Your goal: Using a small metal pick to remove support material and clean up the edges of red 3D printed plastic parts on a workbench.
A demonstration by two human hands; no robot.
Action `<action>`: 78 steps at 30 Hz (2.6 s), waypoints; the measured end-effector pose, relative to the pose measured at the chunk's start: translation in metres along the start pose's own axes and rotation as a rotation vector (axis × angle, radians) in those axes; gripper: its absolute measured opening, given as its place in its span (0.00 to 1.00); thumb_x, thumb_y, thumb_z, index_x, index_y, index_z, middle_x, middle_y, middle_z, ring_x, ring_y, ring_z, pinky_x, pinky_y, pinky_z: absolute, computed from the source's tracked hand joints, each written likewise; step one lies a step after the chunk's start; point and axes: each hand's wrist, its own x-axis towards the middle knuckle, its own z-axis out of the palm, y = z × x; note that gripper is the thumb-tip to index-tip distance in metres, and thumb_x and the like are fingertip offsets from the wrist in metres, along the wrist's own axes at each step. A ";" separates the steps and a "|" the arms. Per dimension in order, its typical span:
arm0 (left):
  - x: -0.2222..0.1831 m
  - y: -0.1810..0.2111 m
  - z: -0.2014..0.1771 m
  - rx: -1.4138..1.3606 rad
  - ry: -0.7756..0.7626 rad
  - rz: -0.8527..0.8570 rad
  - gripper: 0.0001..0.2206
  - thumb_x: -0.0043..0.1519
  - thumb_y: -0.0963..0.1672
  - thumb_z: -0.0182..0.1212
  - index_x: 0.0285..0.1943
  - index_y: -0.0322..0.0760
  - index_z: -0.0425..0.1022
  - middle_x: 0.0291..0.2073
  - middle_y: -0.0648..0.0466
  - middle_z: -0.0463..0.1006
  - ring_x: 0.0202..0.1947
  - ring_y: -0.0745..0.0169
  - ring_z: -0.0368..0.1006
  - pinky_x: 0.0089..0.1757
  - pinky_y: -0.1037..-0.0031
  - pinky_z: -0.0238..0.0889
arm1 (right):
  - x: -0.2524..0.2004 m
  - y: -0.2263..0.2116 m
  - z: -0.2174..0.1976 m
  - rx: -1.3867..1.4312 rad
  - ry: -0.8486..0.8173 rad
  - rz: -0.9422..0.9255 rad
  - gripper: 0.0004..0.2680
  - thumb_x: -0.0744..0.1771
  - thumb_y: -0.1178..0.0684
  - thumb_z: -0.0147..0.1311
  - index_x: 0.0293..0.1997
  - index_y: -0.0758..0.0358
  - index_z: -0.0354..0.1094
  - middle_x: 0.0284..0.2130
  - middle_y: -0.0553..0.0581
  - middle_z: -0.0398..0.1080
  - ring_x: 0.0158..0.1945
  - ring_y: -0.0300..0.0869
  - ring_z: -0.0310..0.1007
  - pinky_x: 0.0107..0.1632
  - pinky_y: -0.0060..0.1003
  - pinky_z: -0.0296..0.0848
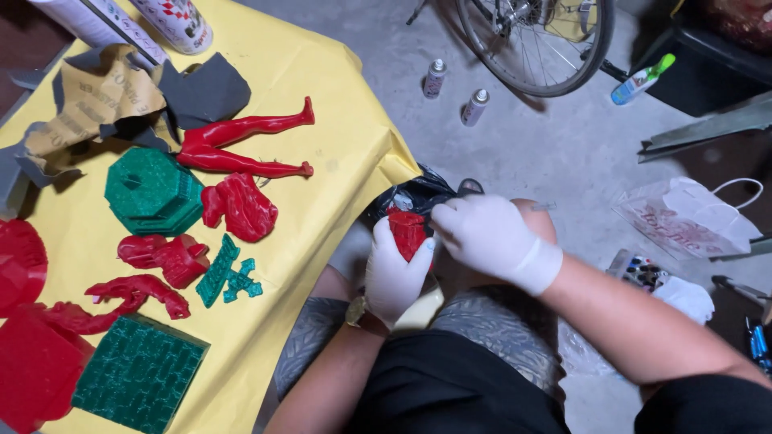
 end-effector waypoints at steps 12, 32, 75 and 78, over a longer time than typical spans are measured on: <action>0.010 -0.027 0.033 0.297 0.317 0.271 0.31 0.53 0.48 0.73 0.65 0.39 0.65 0.50 0.48 0.78 0.51 0.49 0.78 0.49 0.63 0.74 | -0.018 -0.035 0.028 0.074 -0.001 0.392 0.08 0.63 0.39 0.55 0.32 0.46 0.64 0.21 0.43 0.62 0.29 0.41 0.70 0.31 0.37 0.70; 0.000 0.002 -0.015 0.117 -0.243 0.087 0.35 0.55 0.45 0.75 0.70 0.34 0.59 0.58 0.42 0.73 0.61 0.39 0.72 0.57 0.58 0.70 | 0.015 0.016 -0.017 0.051 -0.288 -0.150 0.04 0.63 0.47 0.59 0.32 0.49 0.68 0.24 0.49 0.71 0.31 0.49 0.76 0.38 0.48 0.75; 0.007 -0.061 0.041 0.021 0.370 0.451 0.34 0.50 0.45 0.78 0.66 0.37 0.66 0.54 0.47 0.76 0.56 0.46 0.76 0.54 0.60 0.71 | -0.020 -0.047 -0.011 0.876 0.040 0.628 0.03 0.66 0.53 0.59 0.31 0.49 0.72 0.22 0.54 0.74 0.31 0.51 0.77 0.38 0.41 0.74; -0.005 -0.046 0.037 -0.003 0.271 0.279 0.34 0.52 0.46 0.76 0.67 0.38 0.65 0.53 0.46 0.78 0.55 0.44 0.77 0.53 0.59 0.72 | -0.022 -0.046 -0.015 1.012 0.068 0.614 0.04 0.66 0.59 0.56 0.32 0.56 0.74 0.22 0.60 0.75 0.28 0.47 0.74 0.38 0.42 0.74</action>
